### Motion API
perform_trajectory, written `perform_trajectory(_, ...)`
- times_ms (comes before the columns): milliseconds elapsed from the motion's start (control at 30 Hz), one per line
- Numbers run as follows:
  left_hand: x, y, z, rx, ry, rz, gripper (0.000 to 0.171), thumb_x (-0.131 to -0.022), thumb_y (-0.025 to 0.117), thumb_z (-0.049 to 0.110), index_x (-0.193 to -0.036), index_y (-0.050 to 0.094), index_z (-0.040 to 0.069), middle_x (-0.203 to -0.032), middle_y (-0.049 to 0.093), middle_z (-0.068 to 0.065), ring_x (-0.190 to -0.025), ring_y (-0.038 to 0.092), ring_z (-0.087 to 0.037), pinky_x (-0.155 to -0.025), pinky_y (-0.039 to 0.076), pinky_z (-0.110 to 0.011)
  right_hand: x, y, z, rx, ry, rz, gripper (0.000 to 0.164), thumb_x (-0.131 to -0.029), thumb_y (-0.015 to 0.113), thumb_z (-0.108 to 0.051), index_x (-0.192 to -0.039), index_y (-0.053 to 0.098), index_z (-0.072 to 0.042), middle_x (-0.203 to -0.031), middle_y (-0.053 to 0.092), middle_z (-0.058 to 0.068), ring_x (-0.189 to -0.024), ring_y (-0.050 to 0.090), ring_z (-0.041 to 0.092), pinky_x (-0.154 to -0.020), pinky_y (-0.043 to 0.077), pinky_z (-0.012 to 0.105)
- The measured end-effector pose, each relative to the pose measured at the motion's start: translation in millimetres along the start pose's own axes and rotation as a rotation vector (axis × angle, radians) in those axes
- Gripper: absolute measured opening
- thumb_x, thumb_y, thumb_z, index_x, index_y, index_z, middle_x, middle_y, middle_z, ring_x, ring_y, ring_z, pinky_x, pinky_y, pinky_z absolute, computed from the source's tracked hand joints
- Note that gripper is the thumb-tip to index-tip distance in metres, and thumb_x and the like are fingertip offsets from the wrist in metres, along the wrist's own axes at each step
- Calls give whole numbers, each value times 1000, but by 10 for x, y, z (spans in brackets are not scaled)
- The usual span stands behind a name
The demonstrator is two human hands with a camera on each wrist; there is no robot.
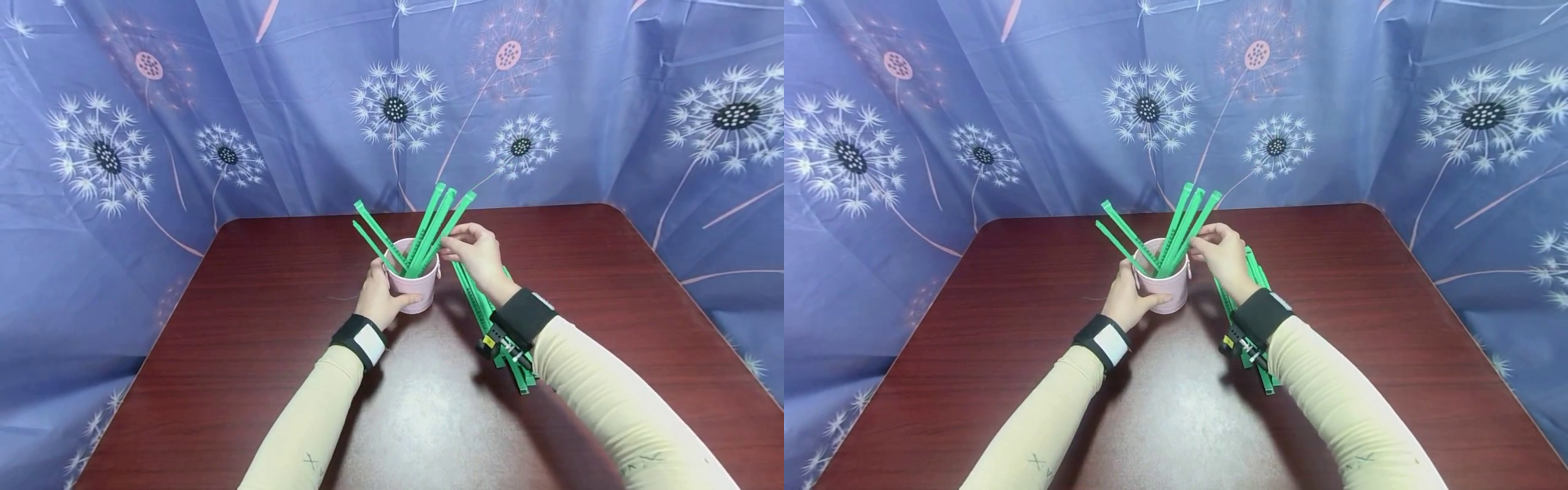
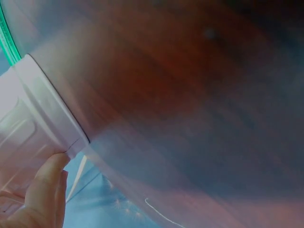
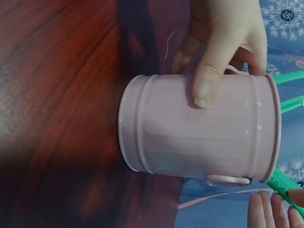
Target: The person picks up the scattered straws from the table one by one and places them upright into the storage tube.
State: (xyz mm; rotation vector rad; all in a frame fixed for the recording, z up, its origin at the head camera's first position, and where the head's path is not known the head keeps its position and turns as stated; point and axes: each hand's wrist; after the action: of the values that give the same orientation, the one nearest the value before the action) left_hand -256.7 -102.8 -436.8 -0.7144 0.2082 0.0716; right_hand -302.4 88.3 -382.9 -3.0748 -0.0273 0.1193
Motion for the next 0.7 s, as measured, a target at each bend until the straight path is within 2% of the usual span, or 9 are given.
perform_trajectory(267, -14, 9, 20, 0, -13, -10, 95, -70, 90, 28, -140, 33, -2, -134, 53, -26, -125, 56, -40, -105, 46, -48, 29, 35, 27, 88, 27, 7, 31, -91, 67, -8, -115, 58, 9, -101, 67, 16, -70, 68, 2, -83, 59, 38)
perform_trajectory(533, -19, 19, 25, 4, -22, -20, 95, -71, 90, 27, -141, 33, -2, -134, 53, -26, -124, 56, -40, -105, 46, -48, 43, 37, 36, 114, 18, 9, 34, -92, 66, -11, -117, 57, 10, -108, 65, 21, -72, 66, 2, -74, 59, 23)
perform_trajectory(700, -8, 23, 0, 6, -34, 1, 96, -70, 91, 27, -141, 34, -2, -133, 54, -26, -124, 57, -39, -104, 46, -47, 51, 21, 26, 116, 23, -18, 36, -91, 68, -12, -119, 58, 8, -114, 66, 25, -72, 68, 3, -77, 60, 29)
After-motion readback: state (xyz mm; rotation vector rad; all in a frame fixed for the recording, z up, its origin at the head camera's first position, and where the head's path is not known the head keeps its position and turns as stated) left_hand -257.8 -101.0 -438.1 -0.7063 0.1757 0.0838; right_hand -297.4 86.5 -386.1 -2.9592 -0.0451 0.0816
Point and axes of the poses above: each hand's wrist, its own x-axis away from the middle knuckle, its own y-axis out of the palm, z = x × y
